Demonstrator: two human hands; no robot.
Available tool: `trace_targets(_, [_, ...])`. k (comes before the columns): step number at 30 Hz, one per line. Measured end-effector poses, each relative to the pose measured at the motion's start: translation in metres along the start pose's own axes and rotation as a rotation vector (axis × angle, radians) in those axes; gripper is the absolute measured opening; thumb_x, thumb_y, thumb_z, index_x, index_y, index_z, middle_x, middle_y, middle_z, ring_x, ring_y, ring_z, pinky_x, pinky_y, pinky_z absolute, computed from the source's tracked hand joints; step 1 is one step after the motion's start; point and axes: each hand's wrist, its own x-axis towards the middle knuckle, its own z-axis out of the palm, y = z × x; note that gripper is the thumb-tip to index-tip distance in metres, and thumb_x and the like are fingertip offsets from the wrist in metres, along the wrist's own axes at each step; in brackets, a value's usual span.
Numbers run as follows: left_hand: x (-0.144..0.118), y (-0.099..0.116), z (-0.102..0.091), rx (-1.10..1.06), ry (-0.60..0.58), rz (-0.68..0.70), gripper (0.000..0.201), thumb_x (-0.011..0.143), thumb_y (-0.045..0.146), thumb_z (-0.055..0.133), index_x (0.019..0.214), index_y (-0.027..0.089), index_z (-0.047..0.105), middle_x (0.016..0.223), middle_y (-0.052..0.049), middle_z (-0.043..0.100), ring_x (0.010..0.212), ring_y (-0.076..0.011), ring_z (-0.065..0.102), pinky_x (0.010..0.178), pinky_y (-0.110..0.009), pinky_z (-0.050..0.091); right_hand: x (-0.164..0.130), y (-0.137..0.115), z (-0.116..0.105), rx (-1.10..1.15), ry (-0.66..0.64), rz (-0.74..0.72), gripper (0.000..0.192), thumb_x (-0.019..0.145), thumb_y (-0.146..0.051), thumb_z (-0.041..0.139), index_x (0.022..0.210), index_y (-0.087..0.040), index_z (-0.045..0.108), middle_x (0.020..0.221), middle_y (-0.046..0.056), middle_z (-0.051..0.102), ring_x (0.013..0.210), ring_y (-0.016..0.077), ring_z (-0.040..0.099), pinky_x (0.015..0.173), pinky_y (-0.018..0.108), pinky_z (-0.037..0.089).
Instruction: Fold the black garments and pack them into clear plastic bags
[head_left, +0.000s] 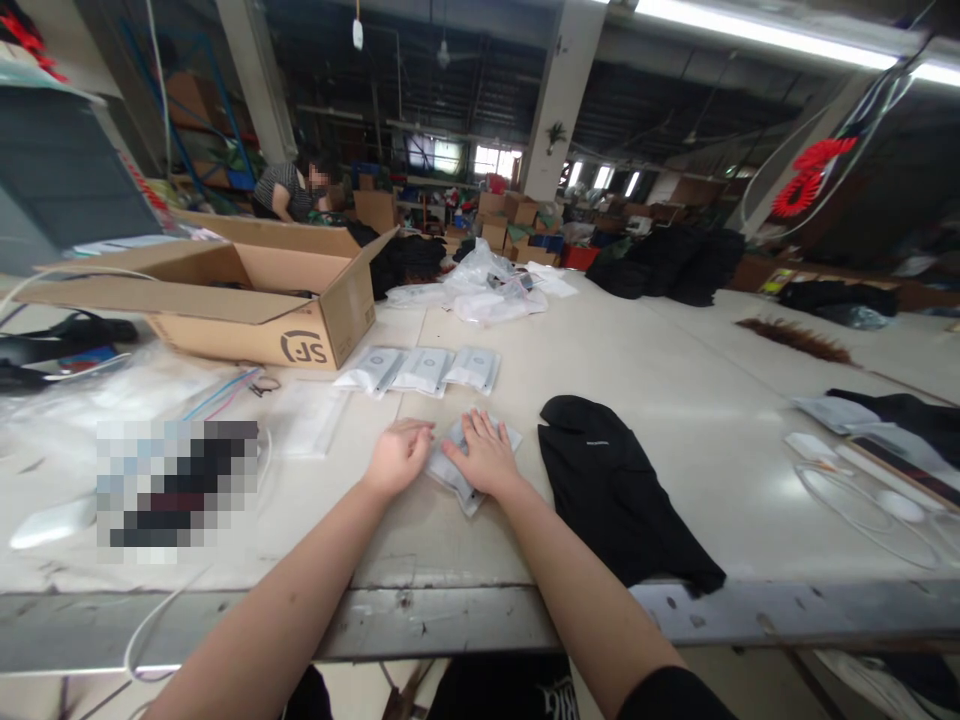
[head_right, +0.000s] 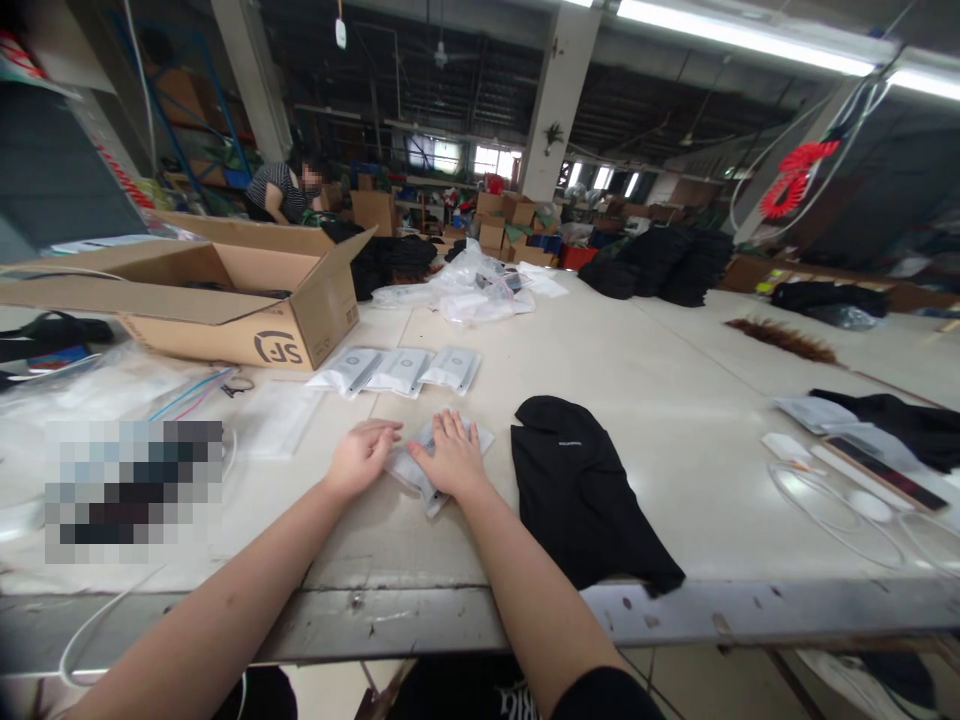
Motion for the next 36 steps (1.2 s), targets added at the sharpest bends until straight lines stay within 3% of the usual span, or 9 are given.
trace_targets(3, [0.000, -0.019, -0.014, 0.290, 0.171, -0.256, 0.040, 0.096, 0.034, 0.037, 0.097, 0.017, 0.073, 0.120, -0.014, 0.069, 0.121, -0.0280, 0.057, 0.106, -0.045, 0.042, 0.000, -0.001, -0.002, -0.016, -0.048, 0.005, 0.087, 0.094, -0.072, 0.027, 0.157, -0.013, 0.026, 0.165, 0.013, 0.016, 0.154, 0.0269, 0.009, 0.122, 0.051, 0.003])
trace_targets(7, [-0.008, -0.051, -0.028, 0.640, 0.092, -0.586, 0.058, 0.087, 0.042, 0.048, 0.136, 0.011, 0.056, 0.155, -0.023, 0.037, 0.146, -0.0442, 0.023, 0.112, -0.063, 0.023, 0.001, -0.001, -0.007, -0.023, -0.100, 0.010, 0.088, 0.093, -0.073, 0.024, 0.158, -0.013, 0.022, 0.166, 0.013, 0.012, 0.155, 0.0265, 0.006, 0.123, 0.050, 0.002])
trace_targets(11, [-0.014, -0.073, -0.027, 0.720, 0.020, -0.841, 0.067, 0.090, 0.045, 0.039, 0.139, 0.001, 0.049, 0.152, -0.032, 0.035, 0.145, -0.0480, 0.023, 0.111, -0.063, 0.021, 0.004, 0.004, -0.012, -0.024, -0.157, -0.012, 0.091, 0.092, -0.076, 0.024, 0.159, -0.014, 0.017, 0.166, 0.012, 0.009, 0.155, 0.0251, 0.004, 0.123, 0.048, 0.000])
trace_targets(17, [-0.012, -0.074, -0.023, 0.755, -0.035, -0.825, 0.068, 0.091, 0.045, 0.036, 0.143, 0.003, 0.046, 0.152, -0.033, 0.034, 0.143, -0.0487, 0.026, 0.111, -0.061, 0.022, 0.024, 0.025, -0.028, -0.052, -0.271, -0.006, 0.092, 0.091, -0.078, 0.023, 0.160, -0.018, 0.010, 0.167, 0.010, 0.002, 0.155, 0.0253, 0.000, 0.123, 0.049, 0.001])
trace_targets(22, [-0.011, -0.068, -0.027, 0.739, -0.034, -0.803, 0.070, 0.090, 0.044, 0.038, 0.144, 0.000, 0.044, 0.151, -0.034, 0.034, 0.142, -0.0486, 0.027, 0.110, -0.060, 0.021, 0.039, 0.045, -0.046, -0.149, -0.329, 0.094, 0.089, 0.090, -0.078, 0.028, 0.160, -0.025, 0.012, 0.168, 0.007, 0.002, 0.154, 0.0326, 0.000, 0.121, 0.056, 0.004])
trace_targets(26, [-0.010, -0.070, -0.025, 0.744, -0.041, -0.794, 0.069, 0.091, 0.043, 0.038, 0.145, 0.001, 0.044, 0.152, -0.034, 0.034, 0.142, -0.0487, 0.027, 0.110, -0.060, 0.022, 0.042, 0.058, -0.056, -0.261, -0.166, 0.202, 0.079, 0.091, -0.072, 0.042, 0.155, -0.026, 0.033, 0.164, 0.015, 0.022, 0.148, 0.0400, 0.024, 0.115, 0.061, 0.020])
trace_targets(29, [-0.008, -0.071, -0.022, 0.765, -0.040, -0.795, 0.068, 0.091, 0.041, 0.038, 0.145, 0.001, 0.044, 0.151, -0.034, 0.035, 0.142, -0.0490, 0.027, 0.110, -0.059, 0.022, 0.048, 0.065, -0.060, -0.327, 0.007, 0.358, 0.061, 0.093, -0.058, 0.051, 0.140, -0.018, 0.054, 0.146, 0.023, 0.047, 0.135, 0.0379, 0.043, 0.106, 0.054, 0.035])
trace_targets(32, [-0.007, -0.071, -0.019, 0.778, -0.039, -0.787, 0.066, 0.091, 0.040, 0.039, 0.145, 0.001, 0.044, 0.151, -0.034, 0.036, 0.142, -0.0491, 0.028, 0.109, -0.062, 0.022, 0.060, 0.069, -0.061, -0.290, 0.029, 0.532, 0.046, 0.097, -0.046, 0.048, 0.130, -0.017, 0.063, 0.138, 0.023, 0.053, 0.130, 0.0371, 0.048, 0.100, 0.051, 0.042])
trace_targets(36, [-0.007, -0.071, -0.018, 0.777, -0.029, -0.770, 0.066, 0.091, 0.039, 0.039, 0.145, 0.000, 0.045, 0.151, -0.034, 0.036, 0.141, -0.0496, 0.029, 0.109, -0.063, 0.022, 0.078, 0.073, -0.060, -0.229, 0.024, 0.618, 0.056, 0.098, -0.050, 0.038, 0.134, -0.013, 0.060, 0.139, 0.026, 0.050, 0.129, 0.0401, 0.047, 0.098, 0.055, 0.042])
